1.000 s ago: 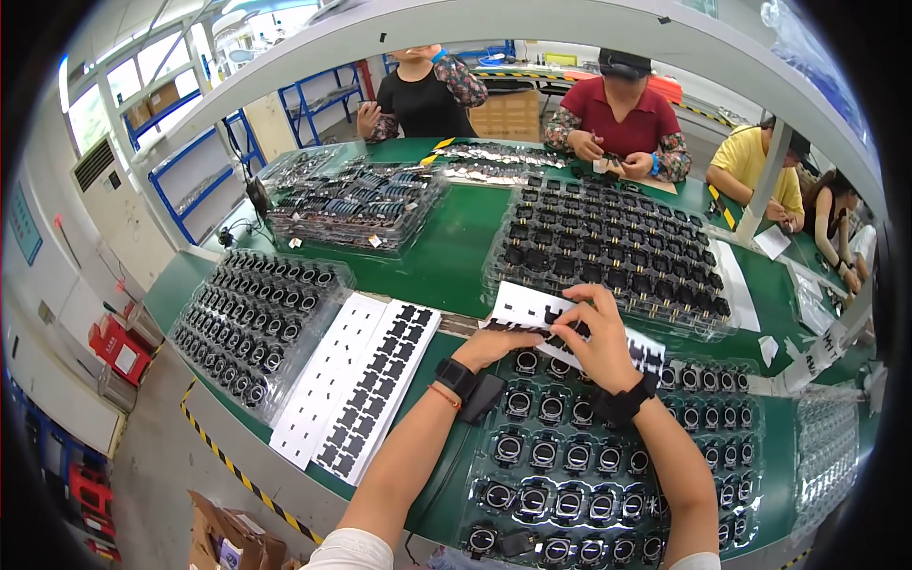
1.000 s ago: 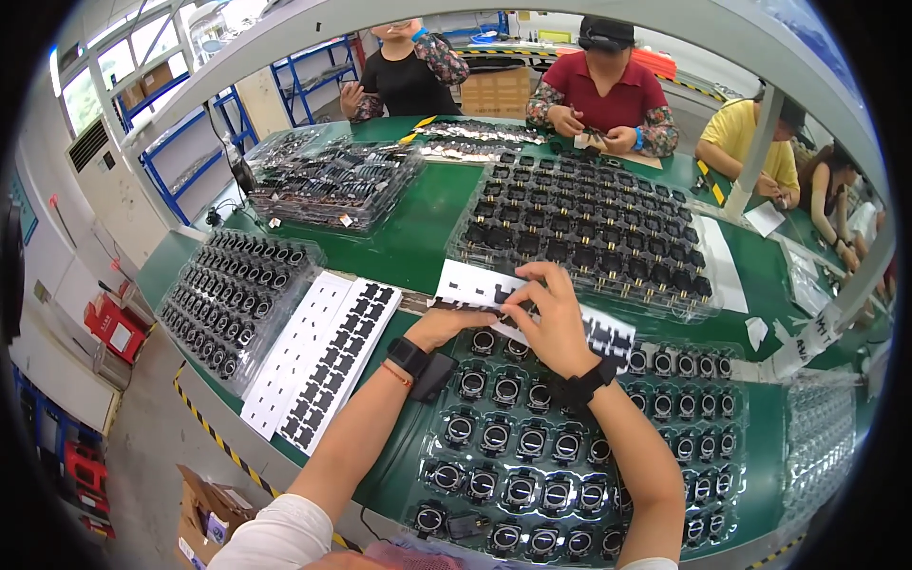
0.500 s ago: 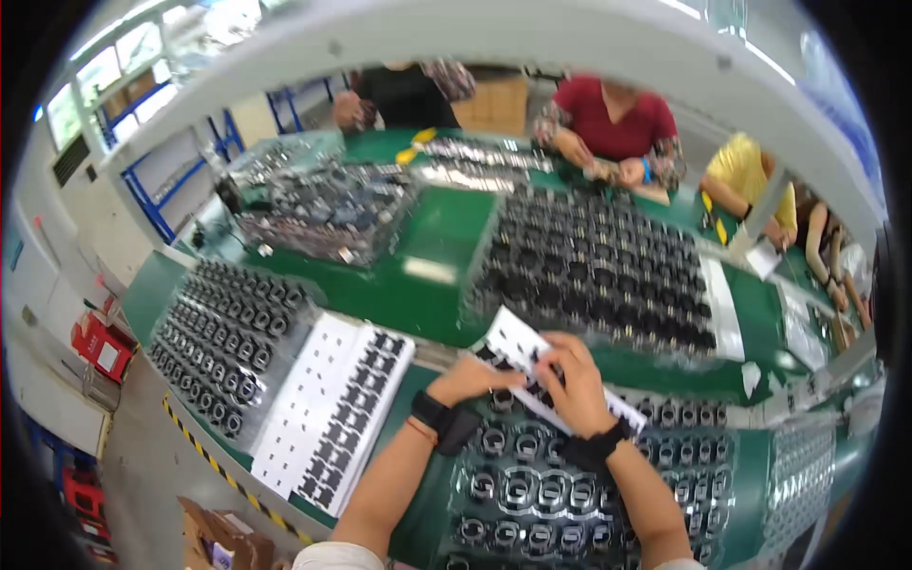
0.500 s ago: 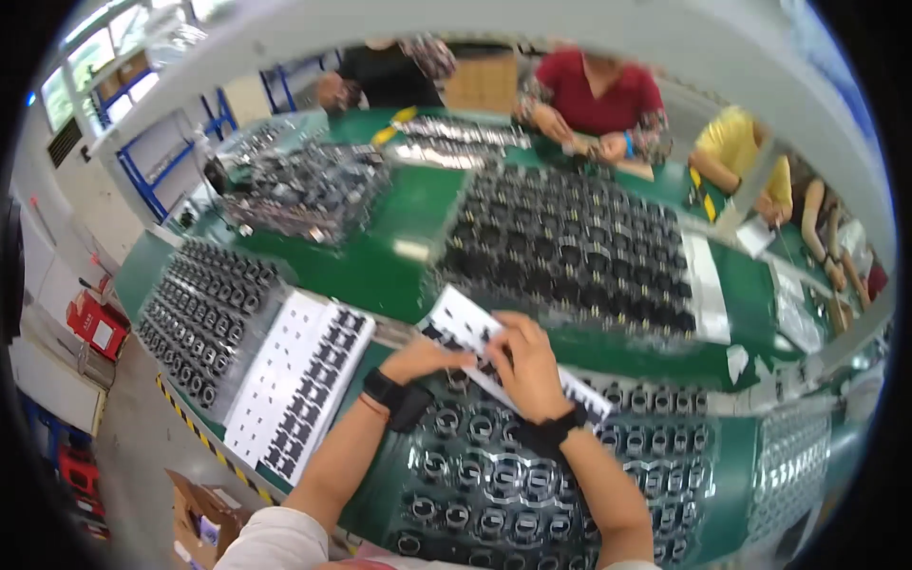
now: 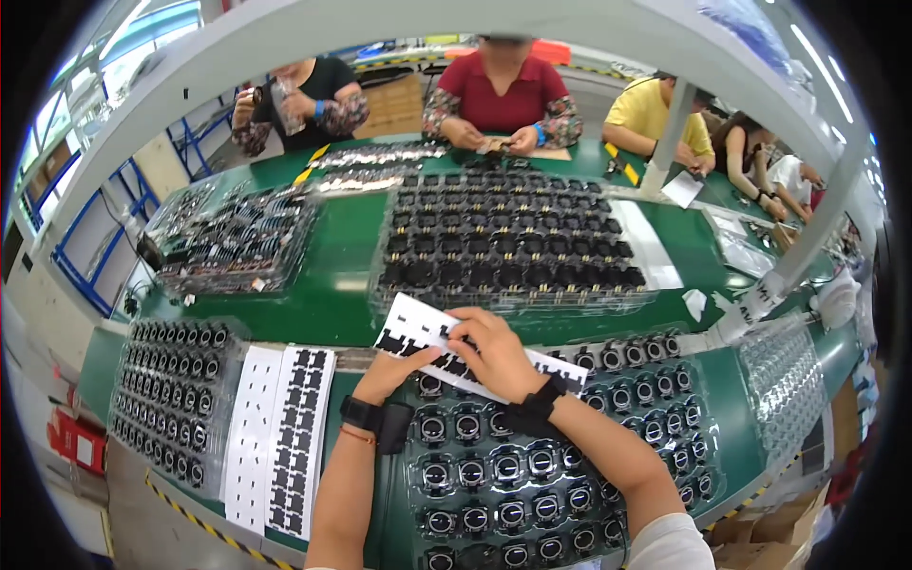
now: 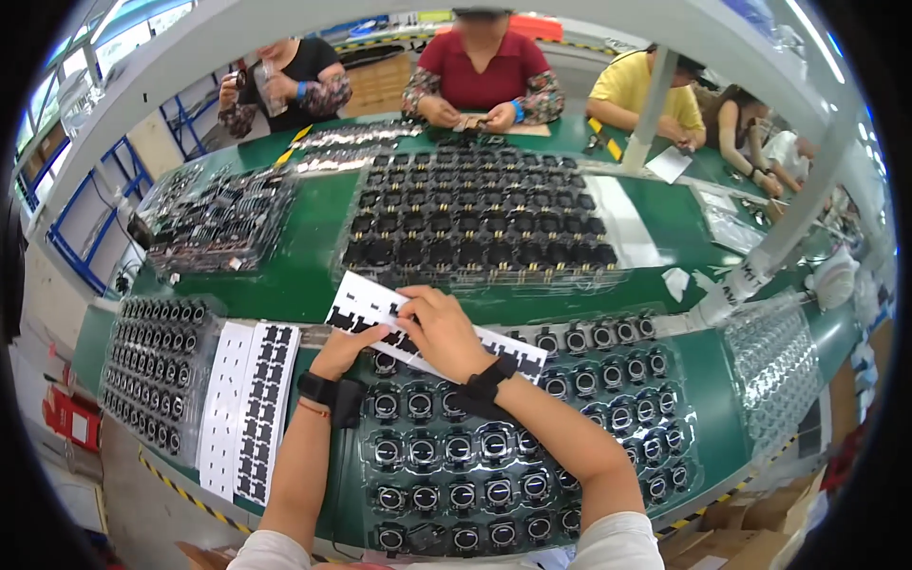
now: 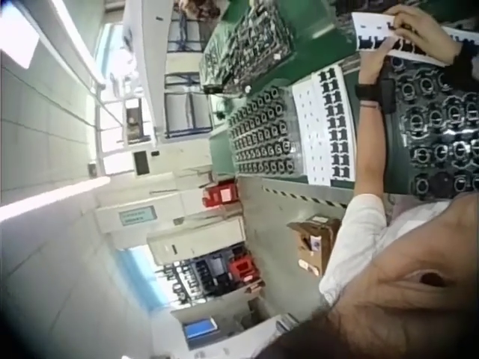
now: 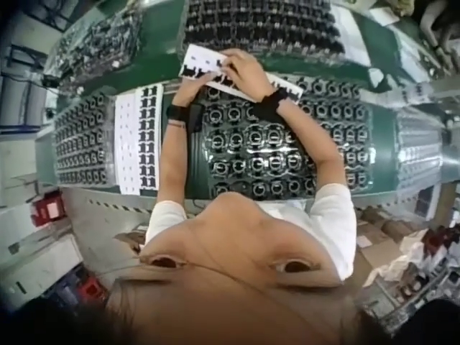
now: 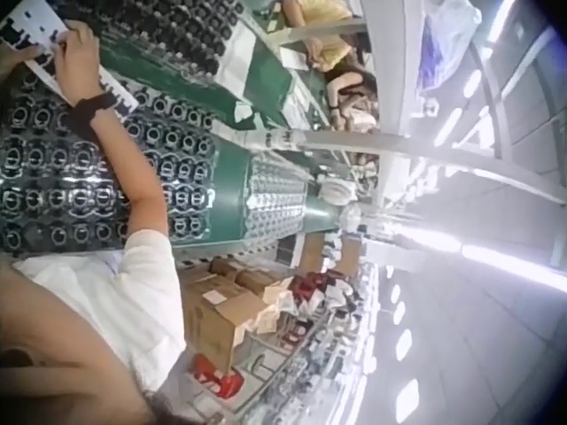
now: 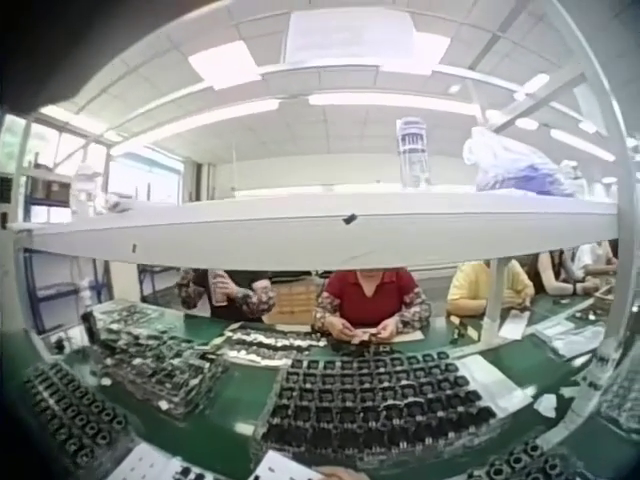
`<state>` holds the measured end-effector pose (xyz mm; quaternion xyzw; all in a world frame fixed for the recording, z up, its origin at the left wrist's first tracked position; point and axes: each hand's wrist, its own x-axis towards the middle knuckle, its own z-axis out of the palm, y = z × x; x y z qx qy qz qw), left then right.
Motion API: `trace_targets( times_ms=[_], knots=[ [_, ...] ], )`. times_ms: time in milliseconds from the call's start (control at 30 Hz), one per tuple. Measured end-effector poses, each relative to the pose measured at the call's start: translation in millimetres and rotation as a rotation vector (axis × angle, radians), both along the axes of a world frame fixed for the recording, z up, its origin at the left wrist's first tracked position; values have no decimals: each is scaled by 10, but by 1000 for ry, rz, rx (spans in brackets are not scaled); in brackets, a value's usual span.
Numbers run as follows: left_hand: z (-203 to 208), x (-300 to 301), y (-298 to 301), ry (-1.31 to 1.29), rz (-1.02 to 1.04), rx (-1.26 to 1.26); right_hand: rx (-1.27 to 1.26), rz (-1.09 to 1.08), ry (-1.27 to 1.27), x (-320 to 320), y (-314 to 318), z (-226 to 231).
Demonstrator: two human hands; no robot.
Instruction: Assembling small electronic components onto a board or within a tray system.
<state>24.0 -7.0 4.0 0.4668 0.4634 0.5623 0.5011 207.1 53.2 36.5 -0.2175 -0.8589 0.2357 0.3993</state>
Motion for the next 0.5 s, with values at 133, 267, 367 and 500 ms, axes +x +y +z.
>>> trace_targets(
  times_ms=[133, 267, 367, 500],
  knots=[
    [23, -6, 2, 20, 2, -25, -32, 3, 29, -1, -3, -27],
    [54, 3, 12, 12, 12, -19, -2, 6, 21, 1, 17, -22],
    [37, -2, 43, 2, 11, -6, -1, 5, 25, -3, 42, -35],
    [41, -6, 24, 0, 1, 6, -34, 29, 37, -18, 38, -52]
  ],
)
